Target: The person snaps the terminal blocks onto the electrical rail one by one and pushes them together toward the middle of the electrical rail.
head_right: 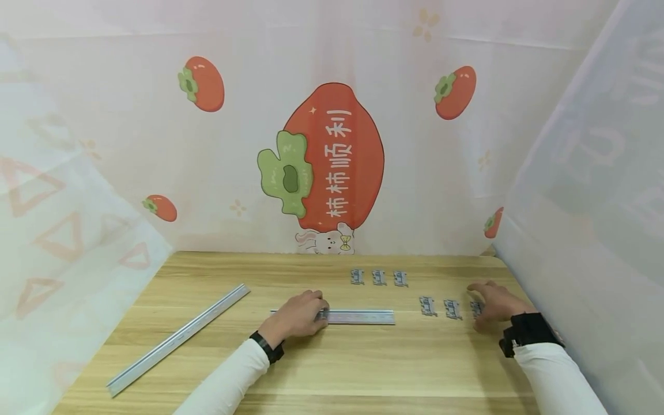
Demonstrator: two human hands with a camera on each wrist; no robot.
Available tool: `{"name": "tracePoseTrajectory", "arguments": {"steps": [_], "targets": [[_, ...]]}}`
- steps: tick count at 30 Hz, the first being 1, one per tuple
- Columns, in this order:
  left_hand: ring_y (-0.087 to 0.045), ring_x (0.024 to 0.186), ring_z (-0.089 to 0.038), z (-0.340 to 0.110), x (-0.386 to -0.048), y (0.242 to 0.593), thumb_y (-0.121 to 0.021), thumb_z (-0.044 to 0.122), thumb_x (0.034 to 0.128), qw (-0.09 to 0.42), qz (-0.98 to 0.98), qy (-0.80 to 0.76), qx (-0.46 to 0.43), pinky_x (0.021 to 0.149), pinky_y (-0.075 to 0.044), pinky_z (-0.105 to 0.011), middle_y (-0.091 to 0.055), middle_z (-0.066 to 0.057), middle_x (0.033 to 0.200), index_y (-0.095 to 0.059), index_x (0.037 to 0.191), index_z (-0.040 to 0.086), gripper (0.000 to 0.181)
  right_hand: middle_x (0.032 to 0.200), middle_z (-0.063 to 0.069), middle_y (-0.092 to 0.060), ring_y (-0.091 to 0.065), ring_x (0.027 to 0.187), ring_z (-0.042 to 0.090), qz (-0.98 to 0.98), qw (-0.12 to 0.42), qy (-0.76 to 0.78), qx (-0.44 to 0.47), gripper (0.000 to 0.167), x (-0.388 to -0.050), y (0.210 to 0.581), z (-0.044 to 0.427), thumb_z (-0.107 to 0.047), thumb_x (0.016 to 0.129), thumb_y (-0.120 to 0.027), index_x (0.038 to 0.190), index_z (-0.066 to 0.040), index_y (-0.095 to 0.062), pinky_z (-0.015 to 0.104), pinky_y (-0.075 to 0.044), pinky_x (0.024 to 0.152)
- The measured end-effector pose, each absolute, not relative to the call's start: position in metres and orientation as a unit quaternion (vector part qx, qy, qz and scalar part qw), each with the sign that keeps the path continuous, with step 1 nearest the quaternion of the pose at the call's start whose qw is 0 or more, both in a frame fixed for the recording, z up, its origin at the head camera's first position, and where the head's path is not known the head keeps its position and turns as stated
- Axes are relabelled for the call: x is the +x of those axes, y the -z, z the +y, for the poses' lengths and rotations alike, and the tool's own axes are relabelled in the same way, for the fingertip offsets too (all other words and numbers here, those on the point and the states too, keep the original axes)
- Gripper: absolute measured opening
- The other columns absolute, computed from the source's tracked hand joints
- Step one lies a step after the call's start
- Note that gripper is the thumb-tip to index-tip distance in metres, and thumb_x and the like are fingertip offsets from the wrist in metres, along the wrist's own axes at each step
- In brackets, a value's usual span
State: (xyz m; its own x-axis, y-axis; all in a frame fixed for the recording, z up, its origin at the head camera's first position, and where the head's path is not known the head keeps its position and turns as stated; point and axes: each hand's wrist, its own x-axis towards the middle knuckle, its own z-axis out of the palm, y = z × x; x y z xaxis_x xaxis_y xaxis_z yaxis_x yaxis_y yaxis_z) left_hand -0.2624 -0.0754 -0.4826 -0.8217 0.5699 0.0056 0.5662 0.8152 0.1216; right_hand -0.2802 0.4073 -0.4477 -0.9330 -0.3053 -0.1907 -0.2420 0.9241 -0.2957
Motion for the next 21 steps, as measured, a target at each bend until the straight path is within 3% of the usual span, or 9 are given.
{"name": "tracePoseTrajectory", "arguments": {"steps": [10, 21], "targets": [[-0.056, 0.09, -0.016, -0.0755, -0.2603, 0.4825, -0.073, 0.036, 0.0936, 0.006, 0.952, -0.054, 0.3, 0.073, -0.051, -0.033, -0.06, 0.002, 0.101, -0.075, 0.113, 0.013, 0.03, 0.127, 0.046, -0.039, -0.051, 0.107, 0.05, 0.96, 0.174, 0.167, -0.14, 0.089, -0.2853, 0.451, 0.4096, -0.014, 0.067, -0.095, 0.137, 0.011, -0.047, 0.052, -0.049, 0.079], [-0.052, 0.086, -0.015, -0.0746, -0.2603, 0.4823, -0.074, 0.035, 0.0928, 0.006, 0.954, -0.059, 0.294, 0.072, -0.05, -0.031, -0.059, 0.002, 0.1, -0.075, 0.112, 0.014, 0.029, 0.112, 0.034, -0.057, -0.057, 0.097, 0.04, 0.969, 0.139, 0.131, -0.157, 0.073, -0.2899, 0.4504, 0.4144, -0.009, 0.06, -0.095, 0.119, 0.012, -0.057, 0.052, -0.05, 0.082]]}}
